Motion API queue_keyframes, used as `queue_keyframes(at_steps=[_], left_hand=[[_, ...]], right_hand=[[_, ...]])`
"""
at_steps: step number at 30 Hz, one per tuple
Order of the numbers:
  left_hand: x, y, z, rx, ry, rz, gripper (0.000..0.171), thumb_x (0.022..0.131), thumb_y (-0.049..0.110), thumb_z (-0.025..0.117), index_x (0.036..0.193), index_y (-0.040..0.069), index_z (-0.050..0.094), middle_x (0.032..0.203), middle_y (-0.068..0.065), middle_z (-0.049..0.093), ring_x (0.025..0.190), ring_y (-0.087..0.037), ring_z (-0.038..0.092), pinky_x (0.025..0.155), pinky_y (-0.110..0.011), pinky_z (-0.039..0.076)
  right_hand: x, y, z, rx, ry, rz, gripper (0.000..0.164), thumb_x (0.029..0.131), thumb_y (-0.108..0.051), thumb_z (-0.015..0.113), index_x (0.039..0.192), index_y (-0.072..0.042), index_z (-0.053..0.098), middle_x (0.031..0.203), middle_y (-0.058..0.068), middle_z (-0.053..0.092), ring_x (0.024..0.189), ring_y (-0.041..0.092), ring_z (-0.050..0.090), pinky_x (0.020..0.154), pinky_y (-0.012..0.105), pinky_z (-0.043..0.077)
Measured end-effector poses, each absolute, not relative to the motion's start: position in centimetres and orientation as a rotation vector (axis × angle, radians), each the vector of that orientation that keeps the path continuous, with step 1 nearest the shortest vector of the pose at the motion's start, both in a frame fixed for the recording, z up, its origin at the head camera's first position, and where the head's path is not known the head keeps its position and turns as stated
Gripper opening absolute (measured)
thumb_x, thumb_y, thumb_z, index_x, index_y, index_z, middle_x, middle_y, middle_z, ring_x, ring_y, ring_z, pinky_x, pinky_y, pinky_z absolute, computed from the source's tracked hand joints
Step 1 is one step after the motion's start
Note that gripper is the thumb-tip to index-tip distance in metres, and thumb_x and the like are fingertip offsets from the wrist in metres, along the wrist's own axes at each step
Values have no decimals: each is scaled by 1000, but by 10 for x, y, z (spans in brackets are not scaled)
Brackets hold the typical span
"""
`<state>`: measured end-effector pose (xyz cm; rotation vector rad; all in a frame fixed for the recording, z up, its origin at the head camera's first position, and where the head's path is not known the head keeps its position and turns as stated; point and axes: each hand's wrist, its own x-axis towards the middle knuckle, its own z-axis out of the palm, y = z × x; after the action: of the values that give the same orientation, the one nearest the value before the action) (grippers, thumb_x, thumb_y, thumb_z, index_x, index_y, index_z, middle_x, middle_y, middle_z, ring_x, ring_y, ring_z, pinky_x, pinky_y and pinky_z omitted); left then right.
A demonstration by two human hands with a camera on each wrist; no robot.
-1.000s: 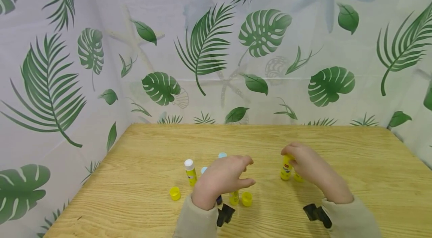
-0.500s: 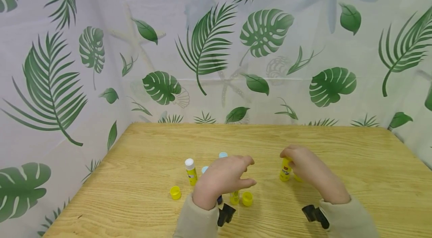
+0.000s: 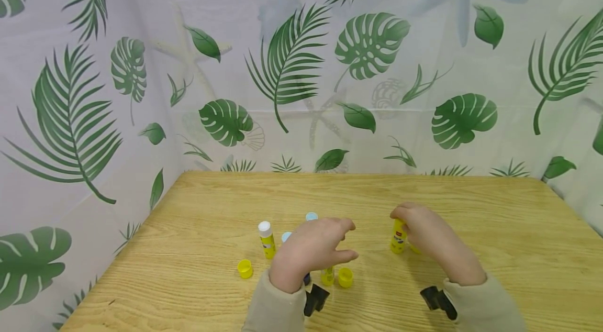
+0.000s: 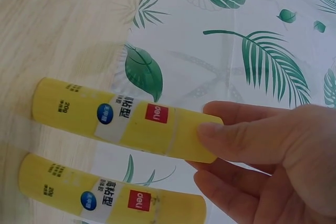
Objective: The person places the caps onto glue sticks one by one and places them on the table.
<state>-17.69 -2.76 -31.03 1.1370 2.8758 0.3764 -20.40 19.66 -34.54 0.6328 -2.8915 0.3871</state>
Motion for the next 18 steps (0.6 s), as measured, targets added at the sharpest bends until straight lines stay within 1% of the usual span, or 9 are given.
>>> queue_keyframes(at_steps=[5,12,15,18], left_hand=[[-177,-28,-311,1142,2874,380,41,81,32,63,114,9,55,83,4,60,62,-2,50,54,-15,40],[-177,-29,-311,1159,2865,383,41,82,31,63,114,8,55,81,3,60,60,-2,49,53,-15,39],[-177,-30,-311,1157,2864,383,41,82,32,63,114,8,55,84,3,61,64,-3,52,54,-15,40],[-176,-31,-311,1148,2866,381,41,82,32,63,114,9,55,90,2,62,71,-4,55,57,-16,42]], right_hand=[[-204,196,-346,624,-2887,390,24,74,14,59,95,4,62,95,15,59,84,30,57,70,39,47],[-203,195,-347,590,-2887,390,23,76,13,59,97,4,61,96,16,58,85,31,57,70,40,47],[-203,194,-348,580,-2891,395,23,76,13,59,97,4,61,97,16,58,85,31,57,70,40,47],[-202,194,-349,584,-2883,397,23,75,12,60,97,4,61,96,16,58,85,31,57,70,40,47]])
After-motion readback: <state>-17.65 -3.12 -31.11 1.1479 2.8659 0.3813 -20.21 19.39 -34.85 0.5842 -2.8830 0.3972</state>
